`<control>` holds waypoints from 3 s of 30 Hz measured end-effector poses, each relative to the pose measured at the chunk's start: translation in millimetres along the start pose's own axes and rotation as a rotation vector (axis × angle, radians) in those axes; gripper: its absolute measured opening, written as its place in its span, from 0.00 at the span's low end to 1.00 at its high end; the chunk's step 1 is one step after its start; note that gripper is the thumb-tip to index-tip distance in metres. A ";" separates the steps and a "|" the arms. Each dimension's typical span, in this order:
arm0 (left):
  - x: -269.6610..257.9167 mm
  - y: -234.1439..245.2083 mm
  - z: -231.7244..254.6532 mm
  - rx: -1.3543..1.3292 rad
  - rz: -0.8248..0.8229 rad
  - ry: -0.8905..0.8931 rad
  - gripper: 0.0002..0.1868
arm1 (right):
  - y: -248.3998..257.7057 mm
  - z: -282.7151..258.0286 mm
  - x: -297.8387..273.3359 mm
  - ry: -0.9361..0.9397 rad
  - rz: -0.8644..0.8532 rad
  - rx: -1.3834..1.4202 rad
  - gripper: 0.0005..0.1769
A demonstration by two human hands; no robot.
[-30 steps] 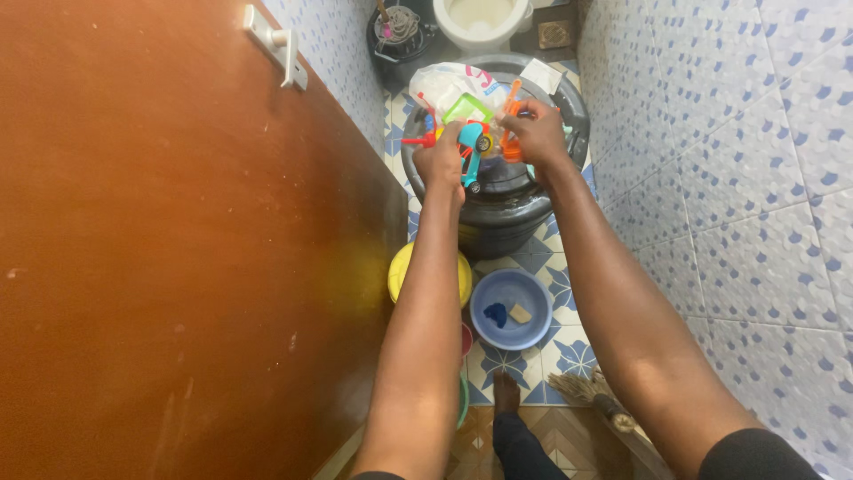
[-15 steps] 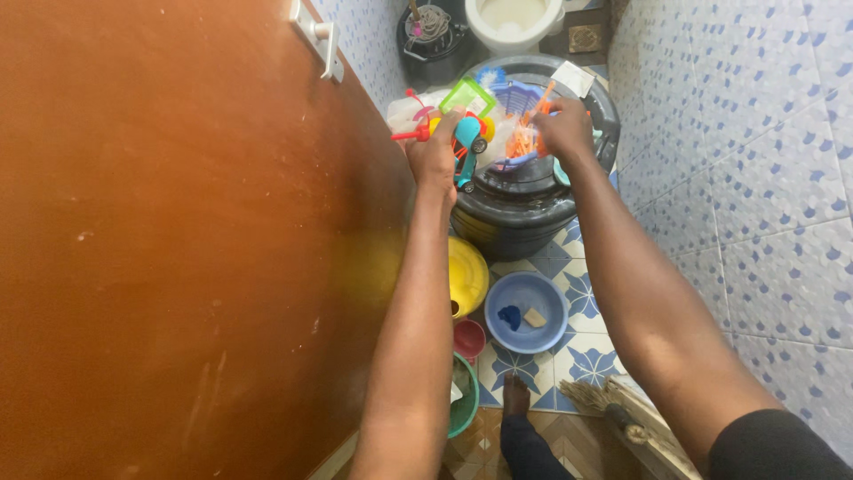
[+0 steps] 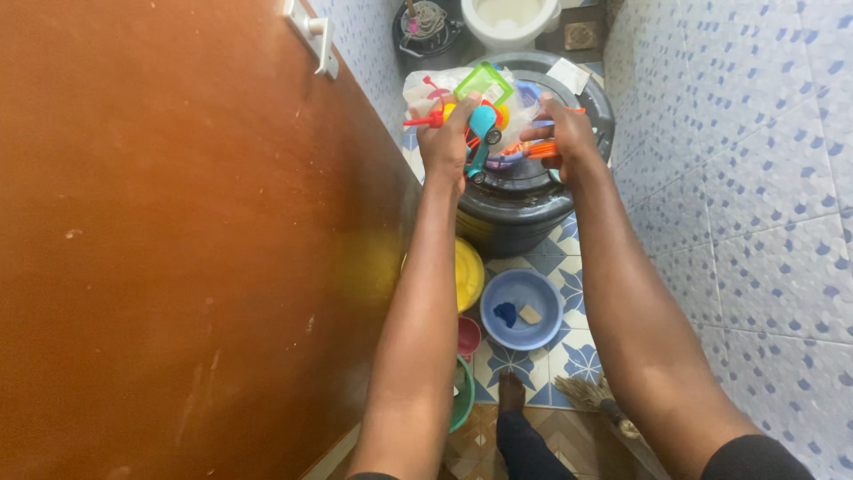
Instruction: The person washes several colorful plastic toys under a running tap in a small sink, then places them into a large water container. The person then pours water from a yellow jerrycan into a blue basin and scrubs a blue cloth with a bar of soap before rinsing it in the sink.
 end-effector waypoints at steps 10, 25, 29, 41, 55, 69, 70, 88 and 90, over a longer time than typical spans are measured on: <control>6.0 -25.2 -1.7 -0.059 -0.096 0.013 0.10 | 69.2 16.8 46.6 0.204 0.270 0.150 0.26; 8.8 -2.5 3.1 0.014 -0.062 -0.065 0.11 | 11.4 20.9 51.9 -0.027 -0.028 -0.002 0.39; 8.1 -18.7 0.2 -0.077 -0.110 -0.016 0.11 | -5.4 -14.7 15.7 -0.018 -0.356 0.134 0.34; -14.1 24.2 -50.9 0.141 0.075 0.186 0.10 | 32.1 23.8 36.4 0.448 -0.028 -0.122 0.30; -54.5 10.5 -12.8 0.159 0.037 0.199 0.10 | 4.9 -8.6 -49.9 0.712 0.317 -0.400 0.18; -134.8 -48.2 30.1 0.168 -0.328 0.229 0.10 | -39.4 -15.0 -218.1 0.408 0.054 -0.084 0.16; -144.5 -52.2 34.4 0.169 -0.323 0.242 0.11 | -39.0 -14.2 -232.6 0.411 0.095 -0.065 0.16; -341.5 -125.0 105.4 0.169 -0.790 0.192 0.18 | -82.5 21.6 -517.6 0.833 0.464 0.251 0.12; -369.7 -138.8 116.2 0.137 -0.806 0.263 0.22 | -83.8 24.4 -552.0 0.880 0.520 0.222 0.17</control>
Point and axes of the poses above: each hand's wrist, its own x-axis towards the middle knuckle, its own y-axis out of the back of the hand, z = x × y, the point moved 3 cm from there along x, towards the middle knuckle, and after that the axes turned 12 degrees about -z, right-handed, at the moved point
